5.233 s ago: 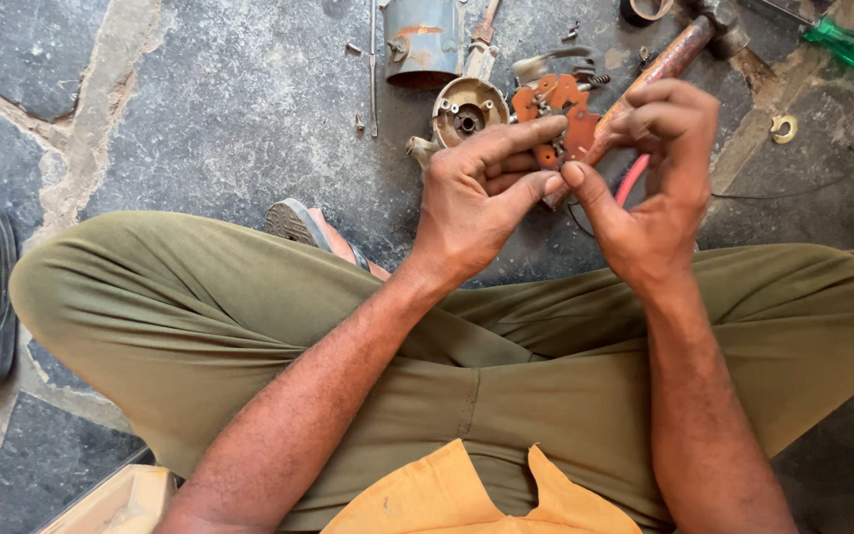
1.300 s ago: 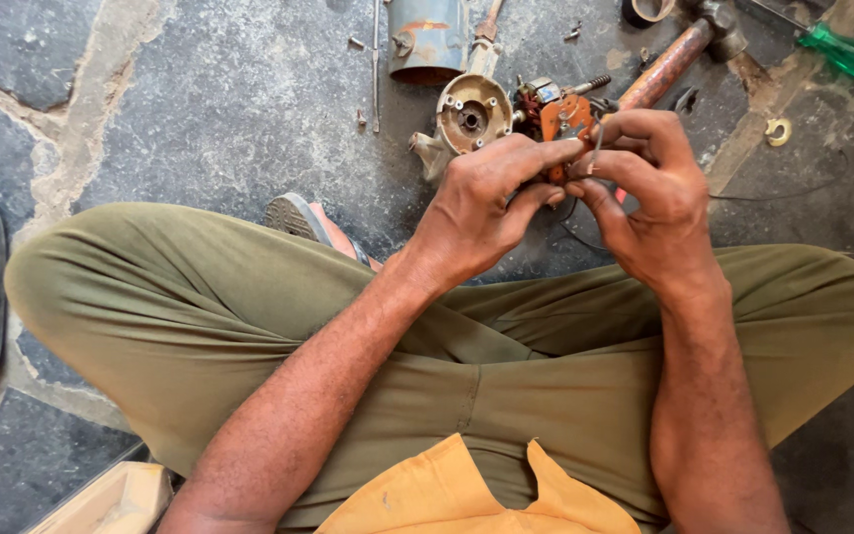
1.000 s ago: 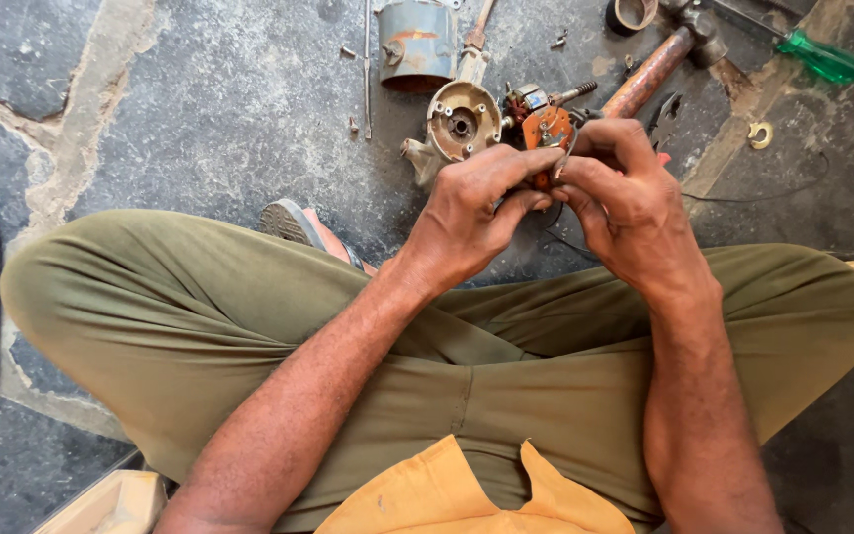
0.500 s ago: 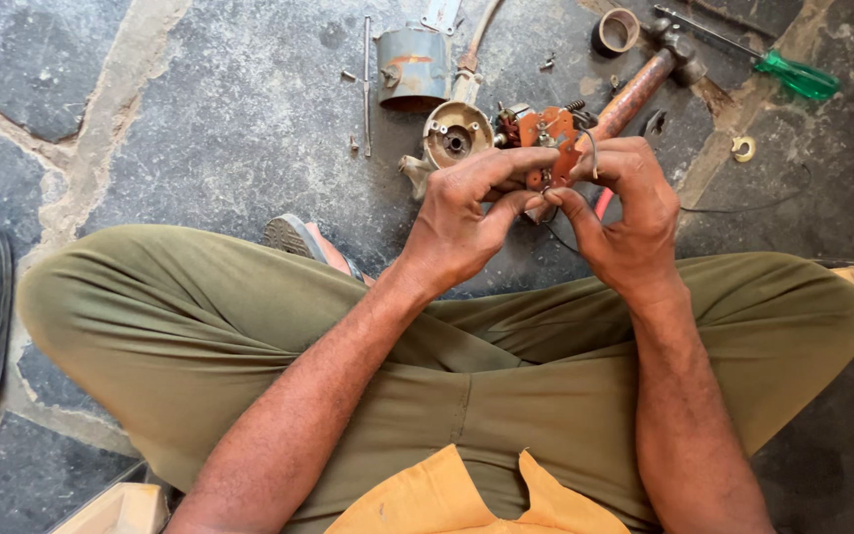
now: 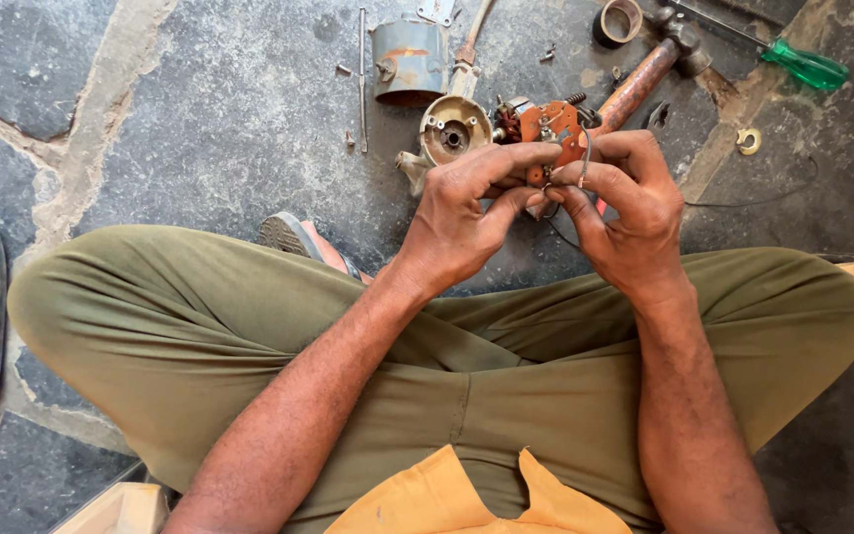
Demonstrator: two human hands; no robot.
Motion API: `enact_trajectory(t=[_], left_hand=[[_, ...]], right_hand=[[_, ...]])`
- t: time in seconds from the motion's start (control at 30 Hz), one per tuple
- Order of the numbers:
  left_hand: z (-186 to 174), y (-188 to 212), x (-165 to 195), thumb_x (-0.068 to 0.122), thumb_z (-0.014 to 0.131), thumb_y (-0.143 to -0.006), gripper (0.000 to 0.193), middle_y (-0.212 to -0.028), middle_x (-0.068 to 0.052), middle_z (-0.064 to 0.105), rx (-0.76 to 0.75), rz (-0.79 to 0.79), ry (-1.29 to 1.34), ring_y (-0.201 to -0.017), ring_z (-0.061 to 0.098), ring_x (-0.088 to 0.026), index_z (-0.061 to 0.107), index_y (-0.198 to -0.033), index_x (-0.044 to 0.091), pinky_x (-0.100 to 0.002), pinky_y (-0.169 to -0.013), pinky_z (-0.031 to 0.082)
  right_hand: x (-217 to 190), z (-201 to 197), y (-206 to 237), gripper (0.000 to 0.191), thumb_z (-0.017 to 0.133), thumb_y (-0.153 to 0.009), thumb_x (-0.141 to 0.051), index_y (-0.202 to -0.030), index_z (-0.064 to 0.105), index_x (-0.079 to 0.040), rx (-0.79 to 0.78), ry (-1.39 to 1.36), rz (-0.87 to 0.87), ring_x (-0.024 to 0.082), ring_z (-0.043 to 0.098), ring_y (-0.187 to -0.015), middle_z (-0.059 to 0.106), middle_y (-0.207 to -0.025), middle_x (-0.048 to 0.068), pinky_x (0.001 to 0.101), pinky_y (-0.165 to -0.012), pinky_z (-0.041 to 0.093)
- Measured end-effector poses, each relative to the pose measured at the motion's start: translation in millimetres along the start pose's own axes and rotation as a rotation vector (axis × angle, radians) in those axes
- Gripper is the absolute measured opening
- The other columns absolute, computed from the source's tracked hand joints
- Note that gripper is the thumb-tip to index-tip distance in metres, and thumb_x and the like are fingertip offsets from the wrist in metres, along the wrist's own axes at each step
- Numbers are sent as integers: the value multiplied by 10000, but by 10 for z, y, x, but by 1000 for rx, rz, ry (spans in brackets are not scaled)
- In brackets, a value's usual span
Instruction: The person sits on the floor and repairs a small electrical component, likely a commutator. They use pliers to strip and twist wires, then attach them to the copper segments of the component.
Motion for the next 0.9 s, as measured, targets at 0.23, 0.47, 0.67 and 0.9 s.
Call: enact_trajectory(t=[0.23,0.47,0.67,0.9], left_hand=[[-13,-5,28,39,756,-940,405,-1099,-71,742,-2,10,-31,-986,743,-216,661,-1324,126,-336,-871,607],[-8,5,28,43,760,-938,417,-1057,-82,730,-5,6,-40,-962,733,-224,653,-1333,119,-346,-859,598],[0,7,27,54,766,-939,417,-1058,-88,727,-8,19,-44,-961,729,-230,648,-1336,112,-351,-854,592],[-4,9,7,61,771,-934,407,-1089,-97,732,-6,21,-33,-957,733,-233,653,-1322,89,-346,-839,588]], right_hand=[[-89,-29,-1,282,847,-907,89,-1118,723,-51,19,69,-94,238,643,-1067,590,-1095,89,349,-867,557],[-48,-11,-6,266,840,-914,81,-1109,721,-55,-4,6,-42,211,643,-1006,572,-1153,104,312,-784,544],[-37,-8,13,264,844,-915,83,-1109,721,-49,-2,37,-57,216,640,-988,573,-1154,100,314,-778,541],[-45,28,12,264,810,-920,98,-1092,675,-51,-20,72,-97,265,638,-1079,588,-1122,109,370,-895,555]])
Point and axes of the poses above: each hand's wrist, its own y-axis away from the middle knuckle, its own z-axis out of the palm, x = y × z, the point moved 10 cm from there along -y, towards the middle knuckle
